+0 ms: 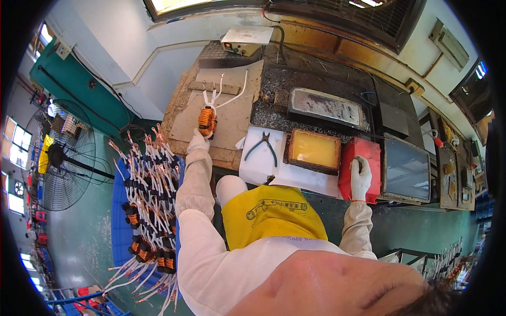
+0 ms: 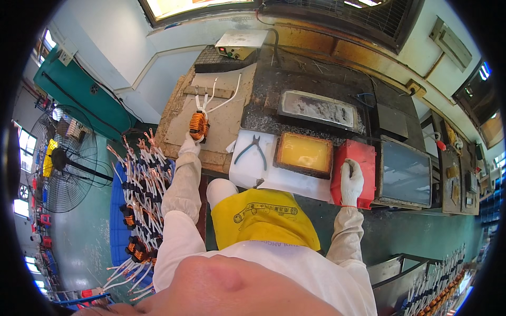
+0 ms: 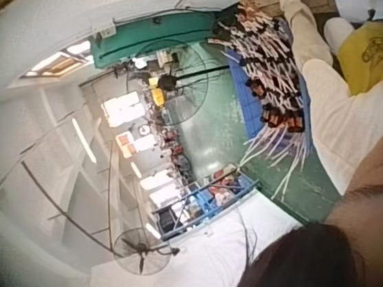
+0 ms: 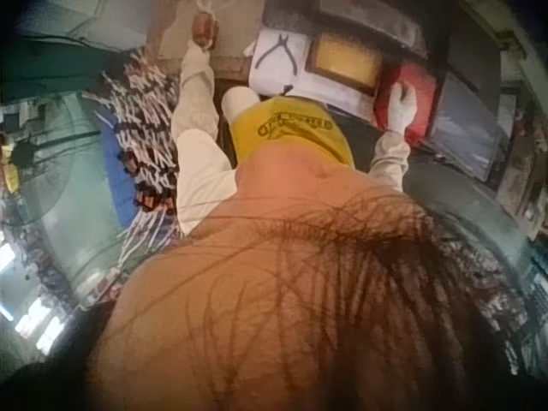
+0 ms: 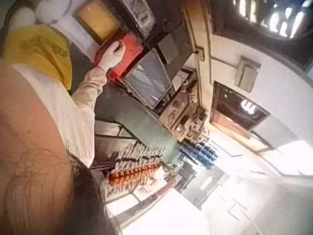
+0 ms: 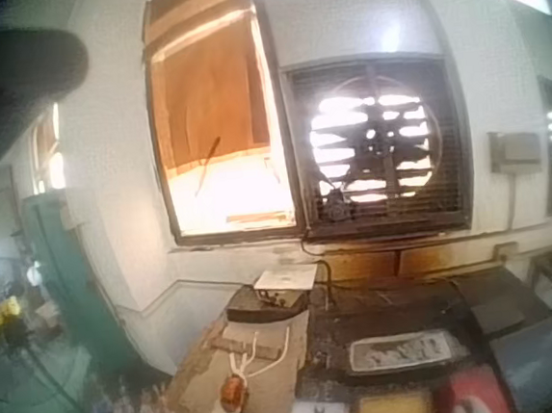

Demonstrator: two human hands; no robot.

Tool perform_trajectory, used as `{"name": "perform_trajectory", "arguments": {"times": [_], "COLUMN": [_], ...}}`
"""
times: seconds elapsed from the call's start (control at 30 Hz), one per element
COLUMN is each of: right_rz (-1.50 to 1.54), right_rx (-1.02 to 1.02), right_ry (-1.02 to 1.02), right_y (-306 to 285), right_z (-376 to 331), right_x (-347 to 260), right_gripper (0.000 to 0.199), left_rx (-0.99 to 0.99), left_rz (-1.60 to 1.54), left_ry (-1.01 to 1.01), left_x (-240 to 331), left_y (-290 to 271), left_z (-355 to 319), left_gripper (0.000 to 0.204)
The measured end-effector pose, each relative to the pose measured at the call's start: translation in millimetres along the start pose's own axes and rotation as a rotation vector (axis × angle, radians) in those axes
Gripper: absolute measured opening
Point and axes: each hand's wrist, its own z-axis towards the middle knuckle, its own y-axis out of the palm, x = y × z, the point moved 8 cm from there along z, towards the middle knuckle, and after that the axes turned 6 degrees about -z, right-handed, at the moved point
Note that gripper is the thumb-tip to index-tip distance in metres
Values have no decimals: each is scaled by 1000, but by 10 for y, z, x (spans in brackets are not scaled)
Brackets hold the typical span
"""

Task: Dipping electrical copper coils into a heated varnish or flux bath for coating and insulation.

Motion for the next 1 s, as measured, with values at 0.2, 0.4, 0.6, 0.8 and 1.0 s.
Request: {"name": "perform_trajectory", "arguments": {"times": [0.2, 0.4, 0.6, 0.8, 1.0], "right_rz": [-56, -40, -62, -22, 26], "right_rx": [9, 7, 5, -3, -24], "right_ry": [-50, -41, -35, 4, 8], "right_y": [-15, 15, 13, 8, -10], "right_z": [20, 6, 6, 7, 5], "right_x": [-8, -58, -38, -17, 3], "right_gripper": [20, 20, 21, 22, 22], "left_rx": [1, -133, -117, 39, 600], "left_rz": [94, 34, -9, 2, -51], "left_ry": [-27, 50, 41, 324, 529], "left_x": [251, 597, 563, 493, -292], "left_y": [176, 754, 671, 18, -678], "left_z": [-200, -280, -370, -1038, -2200], "left_gripper": [68, 65, 63, 64, 49]}}
